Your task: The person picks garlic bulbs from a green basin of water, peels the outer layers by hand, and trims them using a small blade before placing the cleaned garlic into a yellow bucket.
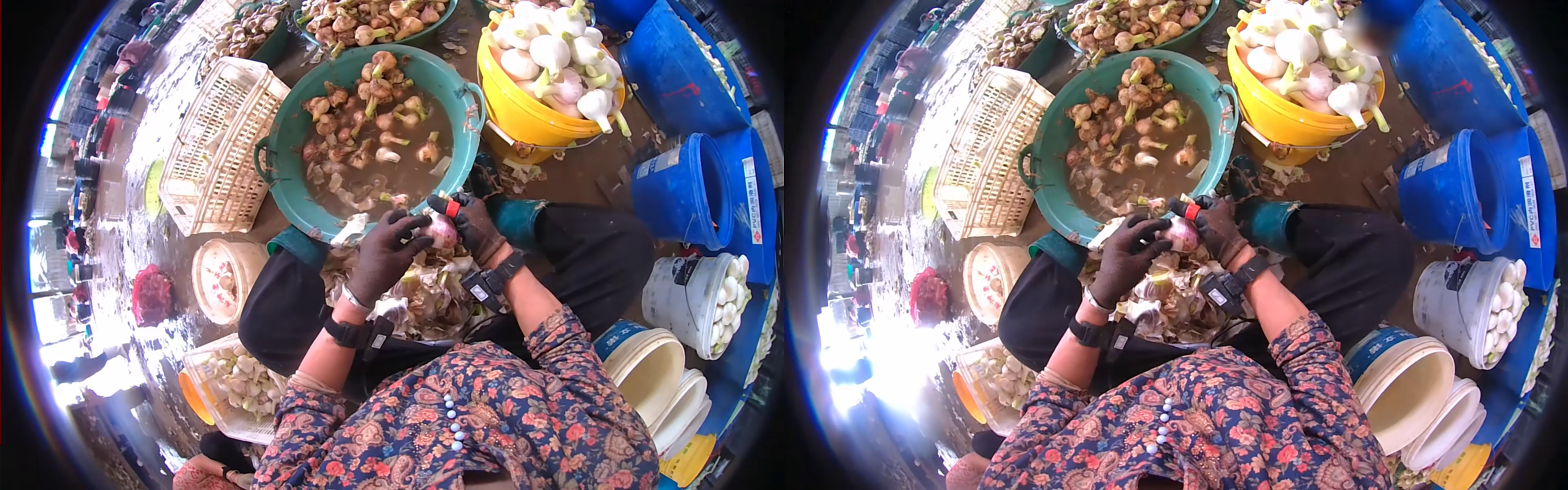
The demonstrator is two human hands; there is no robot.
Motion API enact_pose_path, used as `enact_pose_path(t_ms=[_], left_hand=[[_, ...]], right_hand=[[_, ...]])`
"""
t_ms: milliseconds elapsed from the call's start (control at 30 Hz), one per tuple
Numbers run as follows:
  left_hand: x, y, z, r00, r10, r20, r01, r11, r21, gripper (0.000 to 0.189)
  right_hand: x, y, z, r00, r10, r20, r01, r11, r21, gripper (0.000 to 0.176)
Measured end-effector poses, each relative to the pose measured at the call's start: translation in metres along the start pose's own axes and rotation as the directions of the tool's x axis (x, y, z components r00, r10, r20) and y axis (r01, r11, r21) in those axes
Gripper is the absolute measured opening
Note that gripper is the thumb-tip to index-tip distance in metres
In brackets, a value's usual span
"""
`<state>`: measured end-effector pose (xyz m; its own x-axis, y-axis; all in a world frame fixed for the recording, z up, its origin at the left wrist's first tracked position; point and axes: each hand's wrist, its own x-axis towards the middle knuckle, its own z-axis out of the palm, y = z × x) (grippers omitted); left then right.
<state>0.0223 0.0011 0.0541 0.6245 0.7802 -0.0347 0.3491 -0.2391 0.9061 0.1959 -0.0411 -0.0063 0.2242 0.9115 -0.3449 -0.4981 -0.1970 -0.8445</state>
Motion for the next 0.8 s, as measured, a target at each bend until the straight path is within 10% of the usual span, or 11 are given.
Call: enact_pose_path(t_ms=[400, 467, 533, 667, 700, 733, 800], left_hand=[[-0.014, 0.000, 0.008, 0.981, 0.162, 0.111, -0.185, 0.952, 0.246, 0.015], [-0.038, -0.011, 0.019, 0.915, 0.122, 0.384, -0.284, 0.872, 0.399, 0.021], [-0.052, -0.017, 0.021, 0.862, -0.053, 0.504, -0.199, 0.880, 0.432, 0.026], [-0.036, -0.002, 0.000, 0.935, -0.246, 0.255, 0.141, 0.919, 0.368, 0.038], [-0.032, -0.005, 0.001, 0.974, -0.176, 0.142, 0.132, 0.953, 0.273, 0.036], [-0.026, -0.008, 0.000, 0.994, -0.110, 0.019, 0.105, 0.978, 0.181, 0.036], [-0.013, -0.005, 0.008, 0.993, -0.046, -0.106, 0.062, 0.986, 0.153, 0.038]], right_hand=[[0.003, 0.018, 0.001, 0.981, 0.006, -0.196, -0.027, 0.994, -0.105, 0.018], [0.003, 0.006, 0.000, 0.970, 0.064, -0.236, -0.022, 0.984, 0.177, 0.019], [0.005, 0.001, -0.005, 0.958, 0.067, -0.277, -0.039, 0.993, 0.108, 0.021], [0.006, 0.023, -0.019, 0.996, -0.060, -0.062, 0.035, 0.936, -0.351, 0.029], [0.009, 0.029, -0.015, 0.993, 0.110, 0.030, -0.114, 0.968, 0.223, 0.024], [0.013, 0.034, -0.012, 0.960, 0.196, 0.201, -0.281, 0.656, 0.701, 0.021], [0.023, 0.058, -0.024, 0.934, 0.164, 0.318, -0.348, 0.629, 0.695, 0.027]])
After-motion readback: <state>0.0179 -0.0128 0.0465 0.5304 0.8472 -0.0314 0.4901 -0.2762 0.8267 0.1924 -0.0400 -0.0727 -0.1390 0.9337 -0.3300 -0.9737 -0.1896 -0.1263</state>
